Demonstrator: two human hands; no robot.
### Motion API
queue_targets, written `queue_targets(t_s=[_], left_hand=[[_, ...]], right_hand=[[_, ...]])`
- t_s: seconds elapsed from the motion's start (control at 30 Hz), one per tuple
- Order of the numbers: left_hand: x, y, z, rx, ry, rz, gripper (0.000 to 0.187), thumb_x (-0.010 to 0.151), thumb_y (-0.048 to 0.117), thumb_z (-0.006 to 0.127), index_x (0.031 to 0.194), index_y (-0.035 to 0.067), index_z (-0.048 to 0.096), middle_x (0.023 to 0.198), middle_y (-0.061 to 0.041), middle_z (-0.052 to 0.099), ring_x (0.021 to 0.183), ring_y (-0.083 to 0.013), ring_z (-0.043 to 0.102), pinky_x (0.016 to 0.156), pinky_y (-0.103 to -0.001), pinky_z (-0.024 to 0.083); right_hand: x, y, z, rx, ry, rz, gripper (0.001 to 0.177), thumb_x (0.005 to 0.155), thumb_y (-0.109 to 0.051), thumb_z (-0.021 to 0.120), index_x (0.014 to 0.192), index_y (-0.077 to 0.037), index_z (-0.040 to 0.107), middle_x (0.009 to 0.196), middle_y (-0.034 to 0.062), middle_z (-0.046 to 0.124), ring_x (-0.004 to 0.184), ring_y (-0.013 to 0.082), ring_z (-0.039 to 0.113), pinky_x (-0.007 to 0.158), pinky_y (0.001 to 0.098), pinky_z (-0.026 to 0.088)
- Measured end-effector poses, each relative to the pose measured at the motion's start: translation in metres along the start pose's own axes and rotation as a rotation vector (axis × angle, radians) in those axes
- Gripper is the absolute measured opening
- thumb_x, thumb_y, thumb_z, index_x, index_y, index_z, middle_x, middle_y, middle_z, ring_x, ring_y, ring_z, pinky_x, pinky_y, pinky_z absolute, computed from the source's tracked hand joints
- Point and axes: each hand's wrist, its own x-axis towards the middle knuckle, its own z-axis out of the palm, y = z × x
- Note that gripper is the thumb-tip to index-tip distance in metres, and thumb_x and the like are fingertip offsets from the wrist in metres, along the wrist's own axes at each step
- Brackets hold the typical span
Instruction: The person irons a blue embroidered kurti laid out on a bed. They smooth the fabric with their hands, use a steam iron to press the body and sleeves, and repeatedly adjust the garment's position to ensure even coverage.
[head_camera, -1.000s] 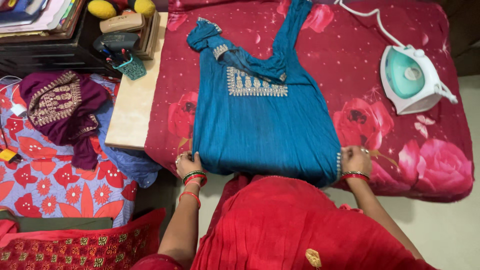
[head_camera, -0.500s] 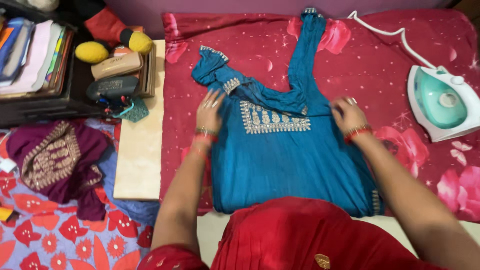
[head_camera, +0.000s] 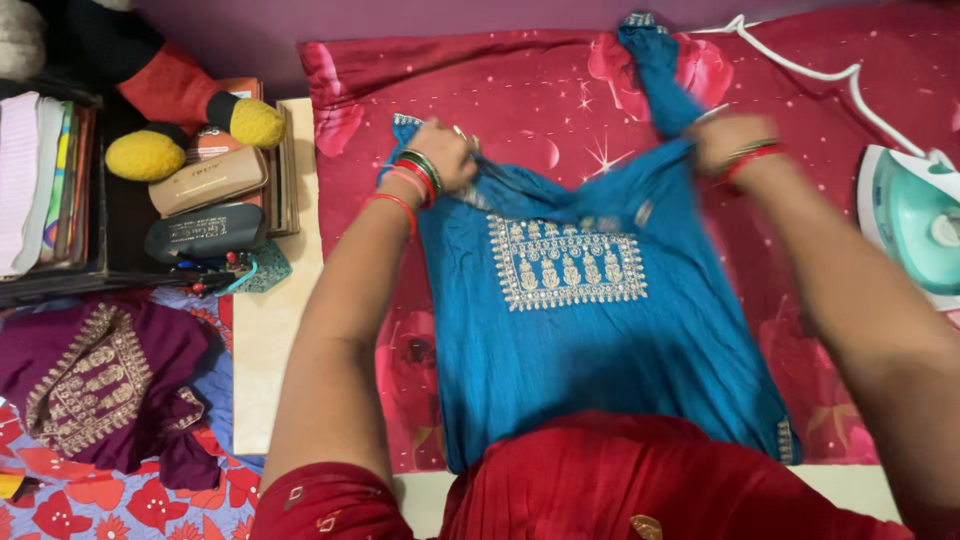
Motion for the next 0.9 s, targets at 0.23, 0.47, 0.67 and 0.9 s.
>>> queue_targets(t_s=[0.23, 0.47, 0.67, 0.9], left_hand=[[0.071, -0.034, 0.004, -0.271, 0.183, -0.144, 0.051, 0.088, 0.061, 0.072, 0.093, 0.01, 0.074, 0.085, -0.018, 0.072, 0.084, -0.0399, 0.069, 0.078, -0.055, 0.052], [0.129, -0.079, 0.06, -0.447, -0.162, -0.179, 0.073, 0.088, 0.065, 0.079, 0.093, -0.007, 0.07, 0.094, -0.03, 0.068, 0.096, -0.0451, 0.066, 0.083, -0.055, 0.054], [0.135, -0.051, 0.085, -0.794, 0.025, -0.255, 0.057, 0.086, 0.058, 0.076, 0.11, 0.007, 0.071, 0.107, -0.019, 0.073, 0.103, -0.0325, 0.069, 0.091, -0.044, 0.053], [0.113, -0.036, 0.044, -0.369, 0.148, -0.601, 0.056, 0.096, 0.064, 0.066, 0.099, 0.009, 0.077, 0.104, -0.018, 0.076, 0.104, -0.0377, 0.07, 0.091, -0.05, 0.054]], right_hand=[[-0.009, 0.112, 0.032, -0.056, 0.438, 0.327, 0.021, 0.08, -0.024, 0.075, 0.1, -0.016, 0.078, 0.105, 0.0181, 0.072, 0.091, 0.0375, 0.071, 0.074, 0.0503, 0.057], [0.004, 0.072, 0.03, 0.17, 0.527, 0.06, 0.03, 0.075, -0.01, 0.069, 0.106, -0.008, 0.066, 0.129, 0.0151, 0.06, 0.13, 0.0365, 0.051, 0.105, 0.0527, 0.045], [0.031, 0.009, 0.035, 0.434, 0.321, -0.18, 0.068, 0.081, -0.044, 0.08, 0.135, -0.006, 0.063, 0.127, 0.0214, 0.065, 0.126, 0.0385, 0.055, 0.112, 0.0591, 0.029], [0.075, 0.005, 0.025, 0.722, 0.304, 0.064, 0.029, 0.085, -0.03, 0.082, 0.109, -0.017, 0.071, 0.107, 0.0087, 0.066, 0.11, 0.0305, 0.062, 0.105, 0.0501, 0.044]])
